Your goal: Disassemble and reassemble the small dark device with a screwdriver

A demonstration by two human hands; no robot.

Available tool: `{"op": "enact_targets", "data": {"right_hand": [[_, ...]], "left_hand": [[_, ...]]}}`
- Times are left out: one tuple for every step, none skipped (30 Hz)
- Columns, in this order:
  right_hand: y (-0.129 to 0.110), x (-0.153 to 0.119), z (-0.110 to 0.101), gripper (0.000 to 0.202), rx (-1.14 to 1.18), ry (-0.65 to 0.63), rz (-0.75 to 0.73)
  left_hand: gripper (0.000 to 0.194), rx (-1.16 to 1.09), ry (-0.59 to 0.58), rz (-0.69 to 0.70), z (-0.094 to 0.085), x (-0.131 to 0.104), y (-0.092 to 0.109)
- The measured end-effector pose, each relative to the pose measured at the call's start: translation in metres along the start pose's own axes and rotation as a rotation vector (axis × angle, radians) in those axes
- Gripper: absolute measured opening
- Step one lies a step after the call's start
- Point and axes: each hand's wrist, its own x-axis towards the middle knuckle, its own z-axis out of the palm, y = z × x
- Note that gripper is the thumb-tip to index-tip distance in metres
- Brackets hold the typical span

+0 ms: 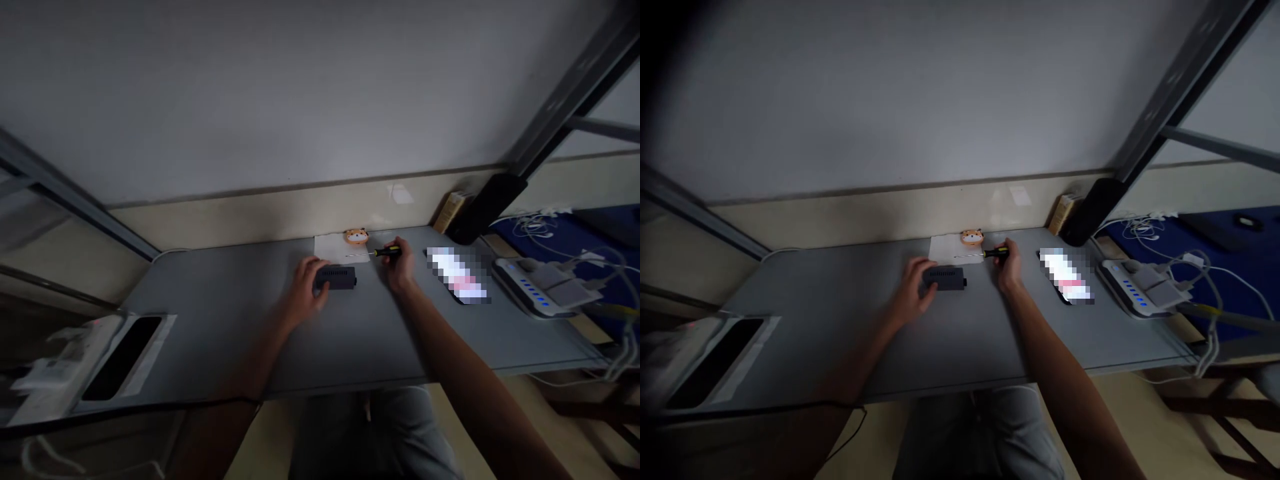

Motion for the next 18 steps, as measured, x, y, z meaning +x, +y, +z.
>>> {"op": "enact_targets", "data": {"right_hand": [[0.001, -0.001, 0.0, 0.041, -0.01, 0.005, -0.002], [0.001, -0.002, 0.001, 0.041, -0.016, 0.009, -0.005], [0.001, -0.004, 0.001, 0.041, -0.018, 0.009, -0.01], [0.002, -0.006, 0.002, 0.042, -0.017, 0.007, -0.016], [0.002, -0.007, 0.002, 0.042, -0.017, 0.006, -0.024], [0.001, -0.008, 0.001, 0.043, -0.016, 0.005, -0.031], [0.001, -0.01, 0.0, 0.045, -0.017, 0.001, -0.039], [0.0, -0.011, -0.001, 0.047, -0.017, -0.003, -0.049], [0.0, -0.012, -0.002, 0.05, -0.018, -0.008, -0.06], [-0.001, -0.013, -0.004, 0.054, -0.018, -0.012, -0.071], [-0.001, -0.014, -0.006, 0.056, -0.018, -0.014, -0.084], [-0.002, -0.016, -0.009, 0.058, -0.021, -0.015, -0.098], [-0.002, -0.019, -0.011, 0.06, -0.025, -0.016, -0.112], [-0.002, -0.022, -0.013, 0.06, -0.033, -0.018, -0.123], [-0.002, -0.026, -0.016, 0.06, -0.044, -0.022, -0.131], [-0.002, -0.03, -0.018, 0.06, -0.054, -0.027, -0.138], [-0.001, -0.034, -0.021, 0.059, -0.064, -0.03, -0.143], [-0.001, -0.039, -0.023, 0.058, -0.07, -0.031, -0.148]], "left_hand": [[0.041, -0.089, -0.028, -0.056, -0.002, 0.001, -0.003], [0.038, -0.167, -0.059, -0.106, -0.004, 0.002, -0.006], [0.035, -0.23, -0.087, -0.148, -0.005, 0.002, -0.008], [0.032, -0.281, -0.108, -0.178, -0.005, 0.003, -0.009], [0.03, -0.324, -0.12, -0.195, -0.005, 0.003, -0.01], [0.029, -0.364, -0.122, -0.203, -0.004, 0.004, -0.011], [0.03, -0.402, -0.114, -0.209, -0.003, 0.004, -0.012], [0.032, -0.439, -0.103, -0.221, -0.001, 0.005, -0.013], [0.034, -0.47, -0.092, -0.238, 0.001, 0.006, -0.014], [0.036, -0.493, -0.082, -0.256, 0.003, 0.006, -0.015], [0.037, -0.508, -0.075, -0.272, 0.004, 0.007, -0.017], [0.037, -0.517, -0.072, -0.285, 0.005, 0.008, -0.019], [0.037, -0.521, -0.07, -0.291, 0.006, 0.009, -0.02], [0.036, -0.522, -0.071, -0.291, 0.007, 0.009, -0.022], [0.036, -0.521, -0.074, -0.289, 0.007, 0.01, -0.023], [0.037, -0.519, -0.078, -0.286, 0.007, 0.01, -0.024], [0.038, -0.516, -0.084, -0.283, 0.008, 0.01, -0.024], [0.039, -0.511, -0.091, -0.28, 0.008, 0.01, -0.025]]}}
